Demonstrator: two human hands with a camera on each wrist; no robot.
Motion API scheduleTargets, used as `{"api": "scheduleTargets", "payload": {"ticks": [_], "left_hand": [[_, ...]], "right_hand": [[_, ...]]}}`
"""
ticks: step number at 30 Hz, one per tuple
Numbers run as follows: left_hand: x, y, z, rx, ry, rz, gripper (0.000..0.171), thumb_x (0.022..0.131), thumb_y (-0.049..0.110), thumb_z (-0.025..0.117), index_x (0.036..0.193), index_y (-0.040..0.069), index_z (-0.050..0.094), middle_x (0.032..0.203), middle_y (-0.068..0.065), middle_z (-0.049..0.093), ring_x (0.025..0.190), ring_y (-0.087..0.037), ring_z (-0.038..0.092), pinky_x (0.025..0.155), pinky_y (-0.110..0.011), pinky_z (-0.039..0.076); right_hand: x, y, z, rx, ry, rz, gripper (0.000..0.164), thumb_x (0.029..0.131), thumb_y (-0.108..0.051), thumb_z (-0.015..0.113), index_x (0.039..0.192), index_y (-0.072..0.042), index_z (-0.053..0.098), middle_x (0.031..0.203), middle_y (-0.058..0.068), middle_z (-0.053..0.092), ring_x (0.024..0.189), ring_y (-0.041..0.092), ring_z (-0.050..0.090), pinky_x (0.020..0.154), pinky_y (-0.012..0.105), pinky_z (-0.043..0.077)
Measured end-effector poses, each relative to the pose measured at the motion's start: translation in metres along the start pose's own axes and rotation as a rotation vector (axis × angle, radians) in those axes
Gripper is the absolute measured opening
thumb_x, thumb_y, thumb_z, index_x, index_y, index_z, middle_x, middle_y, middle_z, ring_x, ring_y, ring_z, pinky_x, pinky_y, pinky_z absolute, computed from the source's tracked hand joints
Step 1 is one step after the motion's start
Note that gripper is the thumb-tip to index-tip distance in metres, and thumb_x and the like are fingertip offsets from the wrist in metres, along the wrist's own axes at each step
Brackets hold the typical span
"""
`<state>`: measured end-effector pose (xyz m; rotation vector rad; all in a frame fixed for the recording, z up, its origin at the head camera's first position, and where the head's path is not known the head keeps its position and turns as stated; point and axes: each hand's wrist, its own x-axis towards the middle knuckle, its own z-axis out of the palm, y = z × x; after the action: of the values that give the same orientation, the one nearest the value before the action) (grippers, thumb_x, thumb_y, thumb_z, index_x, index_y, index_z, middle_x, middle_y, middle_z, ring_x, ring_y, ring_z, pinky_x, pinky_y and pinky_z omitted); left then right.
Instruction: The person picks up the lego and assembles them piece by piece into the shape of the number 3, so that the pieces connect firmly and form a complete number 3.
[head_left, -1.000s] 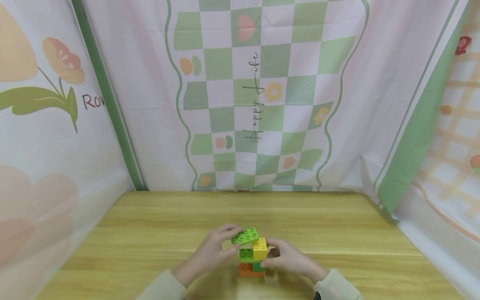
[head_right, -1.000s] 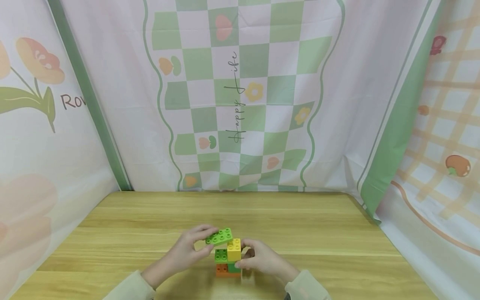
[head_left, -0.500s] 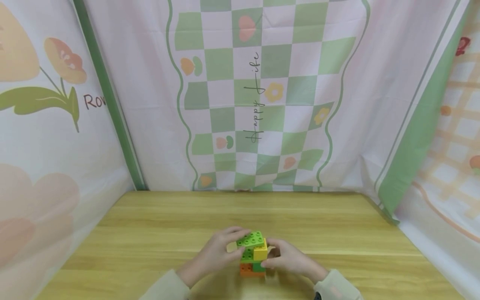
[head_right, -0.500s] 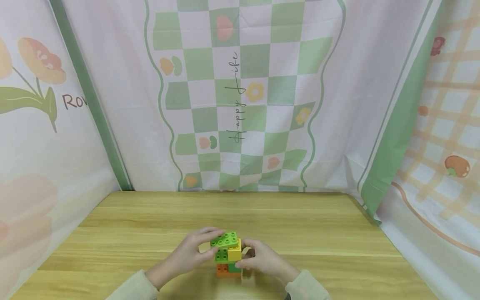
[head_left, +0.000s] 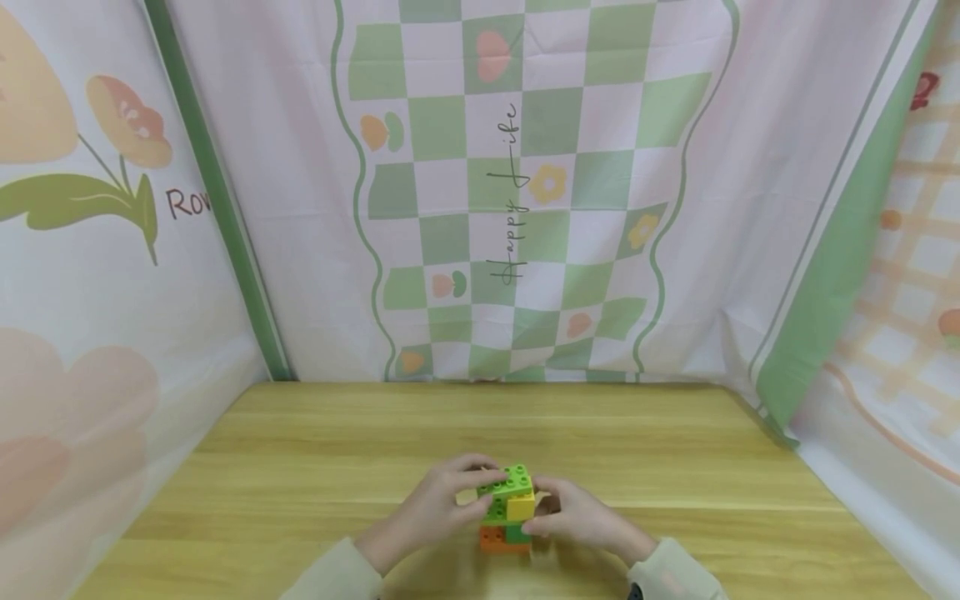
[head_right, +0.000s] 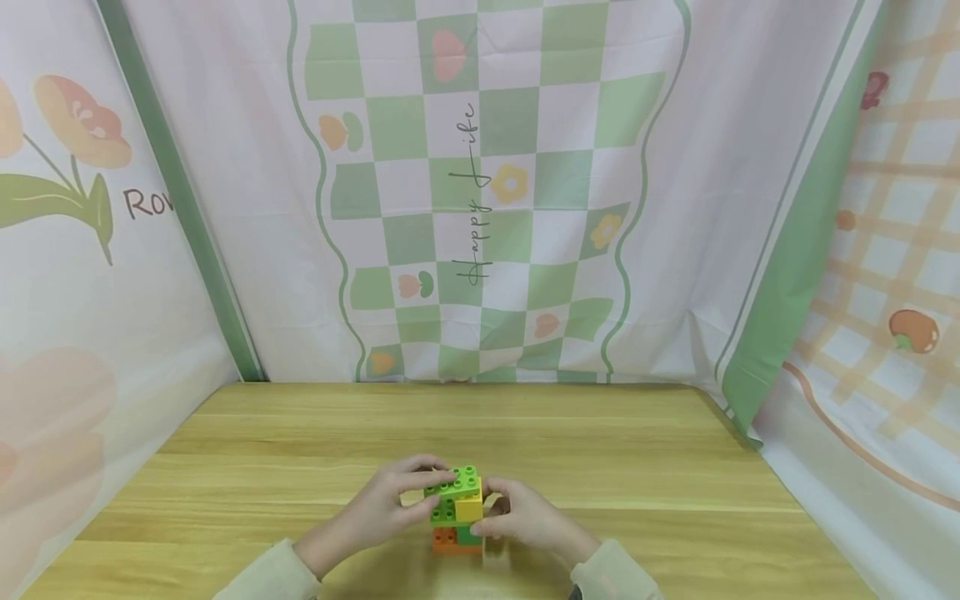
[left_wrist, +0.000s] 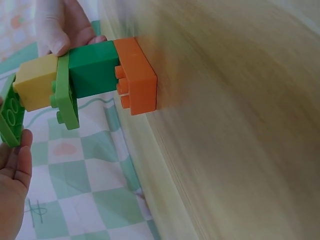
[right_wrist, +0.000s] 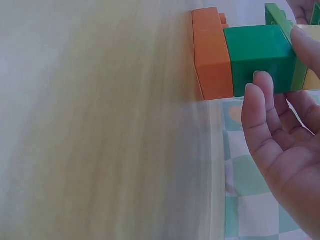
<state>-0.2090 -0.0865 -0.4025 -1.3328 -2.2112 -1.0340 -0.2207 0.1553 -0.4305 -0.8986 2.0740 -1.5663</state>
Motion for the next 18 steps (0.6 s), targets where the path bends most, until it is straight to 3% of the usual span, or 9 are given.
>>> {"api": "scheduleTargets", "payload": {"ticks": [18], "left_hand": [[0.0023,-0.0039,-0.0021,0.073,-0.079,0.093,0.032,0.086,0.005,0.063,0.118,0.008,0.063,0.115,-0.007,0.056,0.098,-0.013,0.055,0.077,-0.012,0.044]], "right_hand": [[-0.0003,0.001,0.0,-0.005,0.001,-0.008,0.048,0.086,-0.008,0.063,0.129,0.004,0.045,0.099,0.016,0.06,0.078,0.025,0.059,0.067,0.033,0.052]]}}
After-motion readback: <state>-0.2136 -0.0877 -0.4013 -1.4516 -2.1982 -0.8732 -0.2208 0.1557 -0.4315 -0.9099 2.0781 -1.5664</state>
